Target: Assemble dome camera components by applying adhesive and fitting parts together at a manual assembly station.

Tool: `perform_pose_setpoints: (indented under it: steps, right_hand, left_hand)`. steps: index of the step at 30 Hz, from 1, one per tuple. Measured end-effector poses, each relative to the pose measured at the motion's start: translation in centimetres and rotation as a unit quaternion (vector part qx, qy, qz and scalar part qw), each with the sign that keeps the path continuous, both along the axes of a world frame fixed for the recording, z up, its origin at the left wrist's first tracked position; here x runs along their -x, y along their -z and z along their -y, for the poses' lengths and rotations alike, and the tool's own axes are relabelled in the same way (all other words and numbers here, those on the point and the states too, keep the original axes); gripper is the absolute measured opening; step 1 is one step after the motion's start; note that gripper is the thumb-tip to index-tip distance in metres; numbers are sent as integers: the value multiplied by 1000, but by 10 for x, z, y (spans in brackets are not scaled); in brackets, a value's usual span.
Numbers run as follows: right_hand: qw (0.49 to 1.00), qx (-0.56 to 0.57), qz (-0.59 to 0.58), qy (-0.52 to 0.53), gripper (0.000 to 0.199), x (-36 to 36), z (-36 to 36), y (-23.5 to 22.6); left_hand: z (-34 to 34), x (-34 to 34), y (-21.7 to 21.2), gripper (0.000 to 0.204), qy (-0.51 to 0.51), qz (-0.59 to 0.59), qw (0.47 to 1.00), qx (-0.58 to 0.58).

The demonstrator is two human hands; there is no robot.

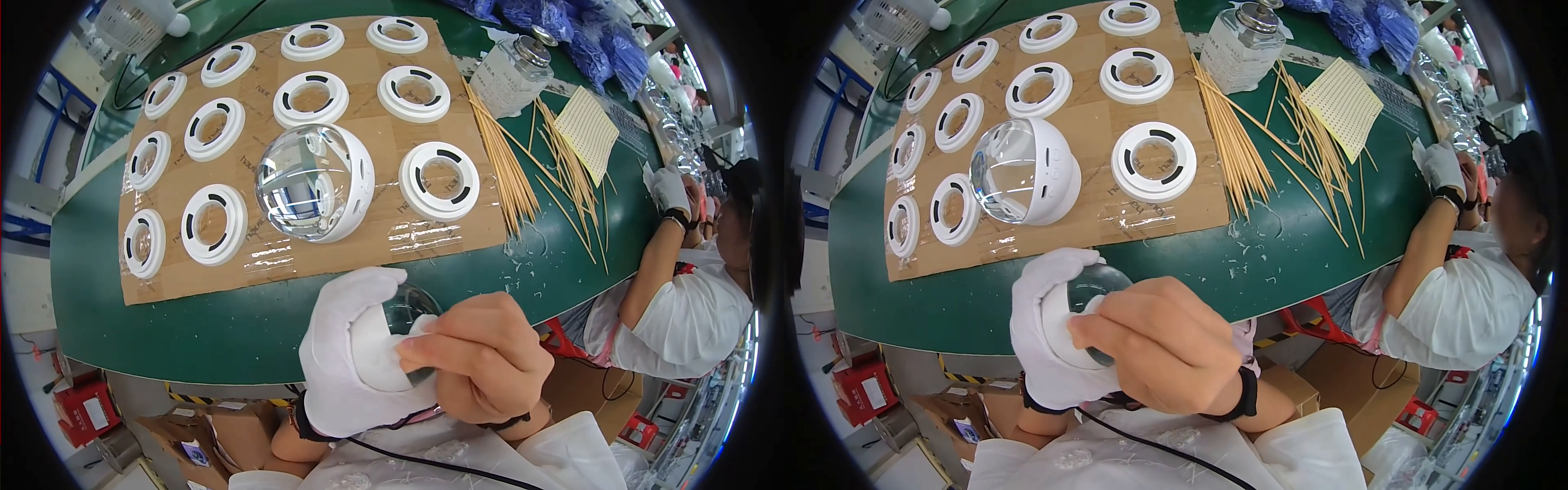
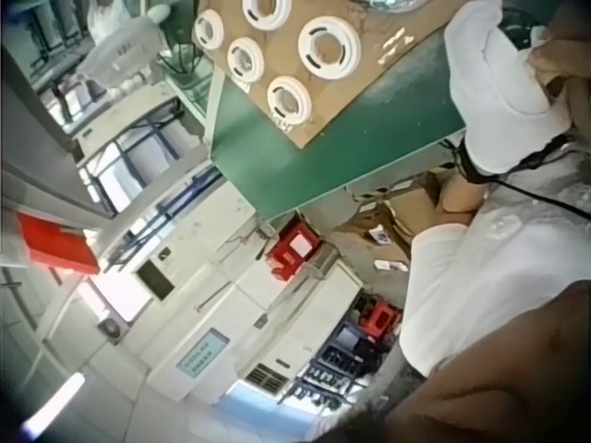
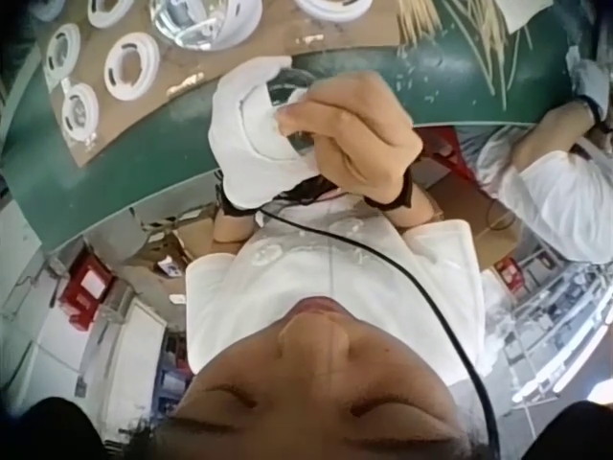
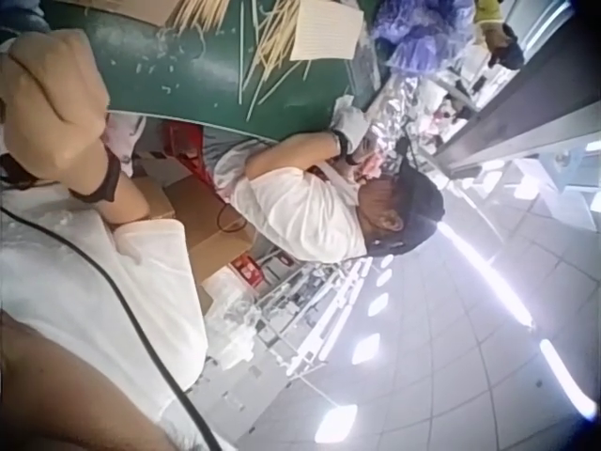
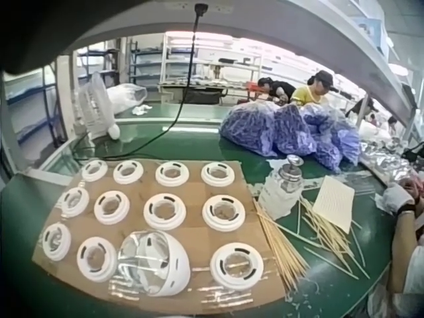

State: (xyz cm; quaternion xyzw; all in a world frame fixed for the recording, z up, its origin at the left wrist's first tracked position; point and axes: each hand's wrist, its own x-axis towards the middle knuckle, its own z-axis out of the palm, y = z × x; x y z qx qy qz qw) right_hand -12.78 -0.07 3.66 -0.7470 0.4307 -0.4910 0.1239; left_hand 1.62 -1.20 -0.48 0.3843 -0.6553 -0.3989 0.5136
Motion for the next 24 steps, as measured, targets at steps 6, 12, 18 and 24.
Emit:
perform_pose_setpoints:
  steps: [6, 12, 18, 24]
  right_hand:
    - [1000, -9, -2, -29, 30, 4, -21, 8]
    - [1000, 0, -16, 11, 33, -2, 4, -2]
    - [998, 2, -14, -55, 33, 5, -22, 5]
    - [999, 1, -23, -26, 39, 0, 4, -3]
  left_hand:
    - [0, -2, 0, 65, 1, -13, 1000, -8]
    - [-1, 3, -4, 52, 10, -11, 1000, -9]
    - [1, -3, 2, 64, 6, -10, 1000, 3]
    - [1, -1, 1, 64, 8, 1, 1000, -1]
